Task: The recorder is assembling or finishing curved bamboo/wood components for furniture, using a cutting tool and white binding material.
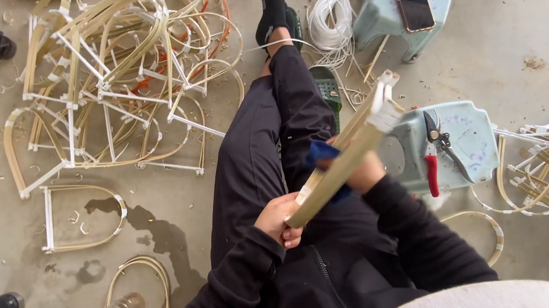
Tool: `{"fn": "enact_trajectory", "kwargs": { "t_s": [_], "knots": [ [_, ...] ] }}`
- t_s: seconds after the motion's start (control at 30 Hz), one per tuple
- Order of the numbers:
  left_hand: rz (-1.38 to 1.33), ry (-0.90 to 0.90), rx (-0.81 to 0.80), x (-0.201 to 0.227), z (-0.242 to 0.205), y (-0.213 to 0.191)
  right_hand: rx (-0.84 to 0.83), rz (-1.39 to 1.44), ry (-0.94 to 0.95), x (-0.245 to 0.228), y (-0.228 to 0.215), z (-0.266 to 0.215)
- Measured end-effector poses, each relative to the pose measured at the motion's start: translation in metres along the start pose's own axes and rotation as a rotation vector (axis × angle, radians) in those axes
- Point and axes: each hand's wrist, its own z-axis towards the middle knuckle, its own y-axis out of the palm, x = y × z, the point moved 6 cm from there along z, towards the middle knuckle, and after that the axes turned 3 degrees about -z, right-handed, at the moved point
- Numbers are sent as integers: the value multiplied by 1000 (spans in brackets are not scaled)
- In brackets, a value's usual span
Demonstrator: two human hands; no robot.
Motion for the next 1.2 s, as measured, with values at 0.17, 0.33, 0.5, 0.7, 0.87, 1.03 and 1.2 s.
{"fn": "enact_trajectory", "kwargs": {
  "t_s": [0.17, 0.33, 0.5, 0.7, 0.87, 1.03, 1.2],
  "knots": [
    [30, -75, 54, -11, -15, 3, 36, 306, 524, 62, -31, 2],
    [-8, -103, 74, -18, -4, -1, -84, 204, 193, 59, 19, -35],
    [28, -122, 74, -27, -11, -9, -91, 81, 598, 87, -35, -13],
    [157, 77, 179, 11, -3, -37, -414, 512, 571, 89, 26, -92],
    [856, 423, 646, 75, -59, -104, -299, 179, 883, 186, -93, -102],
    [1946, 569, 758, 94, -80, -56, 24, -408, 683, 271, -171, -104],
    [2113, 797, 510, 107, 0, 67, -40, -816, 612, 286, -134, -131]
  ]
}}
